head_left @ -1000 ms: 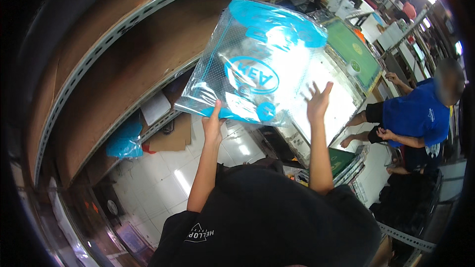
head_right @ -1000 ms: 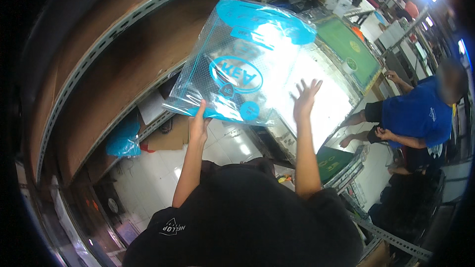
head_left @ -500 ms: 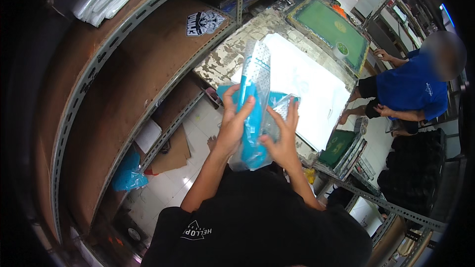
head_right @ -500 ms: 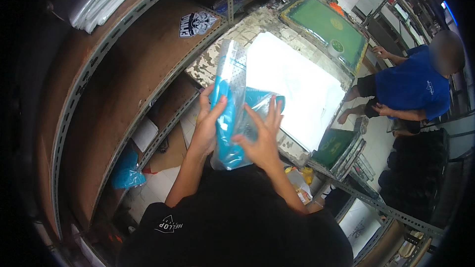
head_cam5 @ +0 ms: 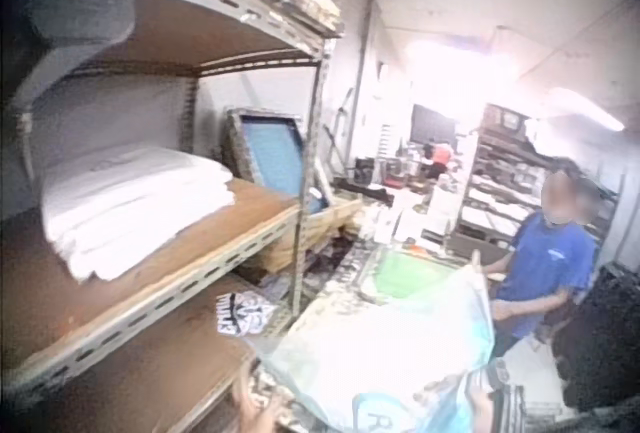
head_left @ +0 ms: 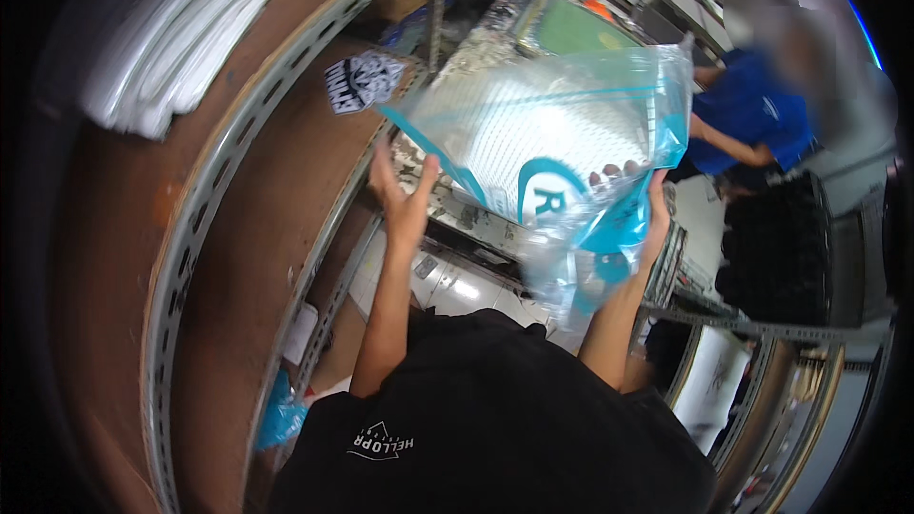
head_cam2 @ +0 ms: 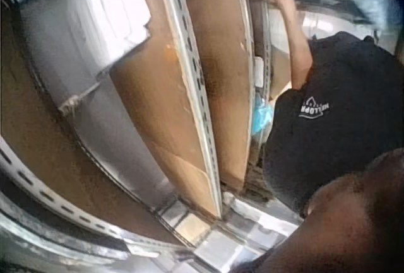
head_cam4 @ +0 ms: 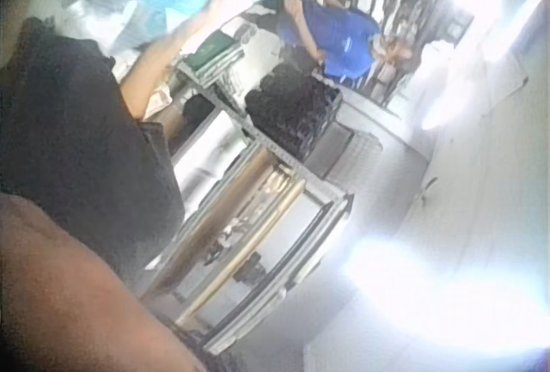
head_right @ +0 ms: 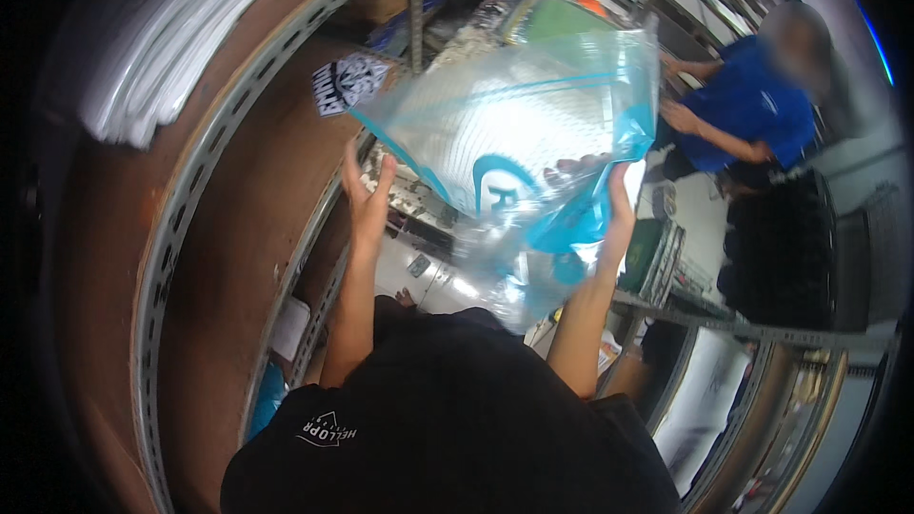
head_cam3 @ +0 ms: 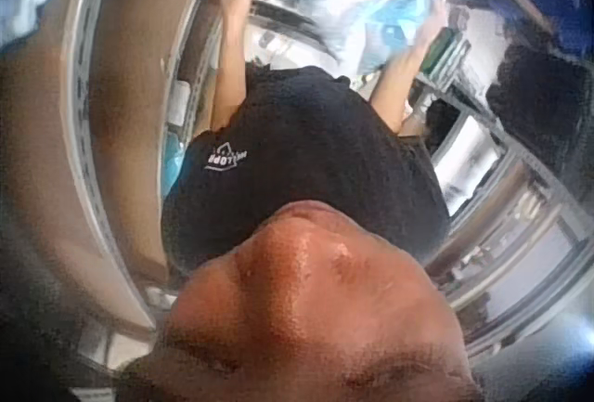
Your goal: The person folds a stack of white printed sheets, places them into a clear plastic bag, and seals the bag. The person repeats this process with another stack of sheets.
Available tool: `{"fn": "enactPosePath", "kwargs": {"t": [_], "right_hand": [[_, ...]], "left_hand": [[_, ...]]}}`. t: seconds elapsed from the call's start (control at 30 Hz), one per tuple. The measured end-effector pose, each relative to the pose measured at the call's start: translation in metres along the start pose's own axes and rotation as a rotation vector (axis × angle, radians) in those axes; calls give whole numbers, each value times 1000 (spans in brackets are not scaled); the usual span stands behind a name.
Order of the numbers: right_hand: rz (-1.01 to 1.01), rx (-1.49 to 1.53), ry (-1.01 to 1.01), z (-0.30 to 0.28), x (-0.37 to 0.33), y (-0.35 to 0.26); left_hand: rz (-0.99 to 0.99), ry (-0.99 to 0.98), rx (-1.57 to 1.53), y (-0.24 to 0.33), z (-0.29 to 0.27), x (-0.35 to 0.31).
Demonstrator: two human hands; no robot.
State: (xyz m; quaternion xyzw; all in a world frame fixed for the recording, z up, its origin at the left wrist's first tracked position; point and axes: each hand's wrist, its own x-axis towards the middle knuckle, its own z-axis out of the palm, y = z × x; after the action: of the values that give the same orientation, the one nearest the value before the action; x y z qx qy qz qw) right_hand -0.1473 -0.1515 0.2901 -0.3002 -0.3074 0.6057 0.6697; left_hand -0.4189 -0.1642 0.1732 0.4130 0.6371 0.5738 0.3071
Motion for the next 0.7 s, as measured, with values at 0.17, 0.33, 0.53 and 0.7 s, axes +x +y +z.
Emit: {"fn": "enactPosePath", "kwargs": {"t": [0.17, 0.33, 0.53, 0.7], "right_hand": [[2, 159, 67, -85, 10, 8], [-29, 23, 186, -216, -10, 34], [277, -162, 158, -198, -48, 29], [250, -669, 524, -227, -38, 60]], "left_hand": [[-552, -648, -836, -95, 37, -5], [-451, -588, -806, -86, 83, 19], [-798, -549, -620, -83, 87, -6], [-545, -345, -417, -120, 111, -26]]}}
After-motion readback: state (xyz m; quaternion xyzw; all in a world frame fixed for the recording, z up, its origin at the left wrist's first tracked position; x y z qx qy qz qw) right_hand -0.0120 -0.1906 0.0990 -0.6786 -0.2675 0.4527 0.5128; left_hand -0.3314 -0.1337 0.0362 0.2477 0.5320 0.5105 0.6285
